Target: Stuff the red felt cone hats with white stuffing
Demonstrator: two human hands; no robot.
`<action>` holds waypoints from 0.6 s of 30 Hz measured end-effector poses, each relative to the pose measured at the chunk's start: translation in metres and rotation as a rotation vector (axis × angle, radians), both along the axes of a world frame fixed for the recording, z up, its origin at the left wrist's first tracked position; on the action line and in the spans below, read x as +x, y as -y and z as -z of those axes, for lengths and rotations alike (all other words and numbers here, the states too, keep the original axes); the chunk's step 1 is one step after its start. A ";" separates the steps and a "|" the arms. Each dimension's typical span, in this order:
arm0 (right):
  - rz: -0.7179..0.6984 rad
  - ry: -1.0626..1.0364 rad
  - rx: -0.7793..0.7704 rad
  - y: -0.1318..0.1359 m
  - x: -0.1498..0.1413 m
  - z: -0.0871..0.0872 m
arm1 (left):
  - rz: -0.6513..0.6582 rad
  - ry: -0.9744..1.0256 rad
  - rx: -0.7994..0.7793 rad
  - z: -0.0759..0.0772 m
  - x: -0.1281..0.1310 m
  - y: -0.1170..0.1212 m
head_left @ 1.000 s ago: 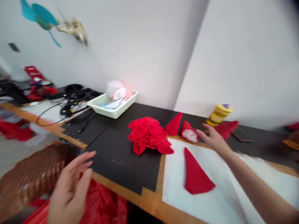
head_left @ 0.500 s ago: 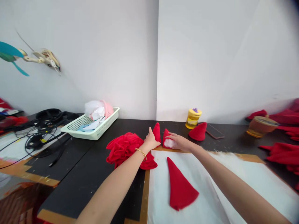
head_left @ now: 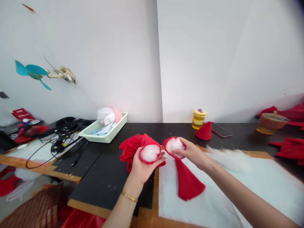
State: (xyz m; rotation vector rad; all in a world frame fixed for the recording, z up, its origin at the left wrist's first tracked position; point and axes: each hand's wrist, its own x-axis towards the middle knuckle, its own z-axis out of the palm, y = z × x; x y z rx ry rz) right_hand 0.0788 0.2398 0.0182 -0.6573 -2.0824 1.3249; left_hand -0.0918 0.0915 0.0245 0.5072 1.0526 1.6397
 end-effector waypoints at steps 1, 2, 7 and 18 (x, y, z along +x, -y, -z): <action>-0.018 -0.013 0.013 0.014 -0.003 0.001 | 0.005 0.066 0.039 0.002 0.006 0.014; -0.047 -0.028 0.040 0.028 -0.006 0.003 | 0.007 0.145 0.084 0.004 0.013 0.026; -0.383 0.035 0.185 0.076 -0.005 0.010 | -0.101 0.400 0.115 0.016 0.031 0.064; -0.127 0.040 0.572 0.136 -0.017 0.027 | -0.290 0.554 -0.072 -0.004 0.064 0.123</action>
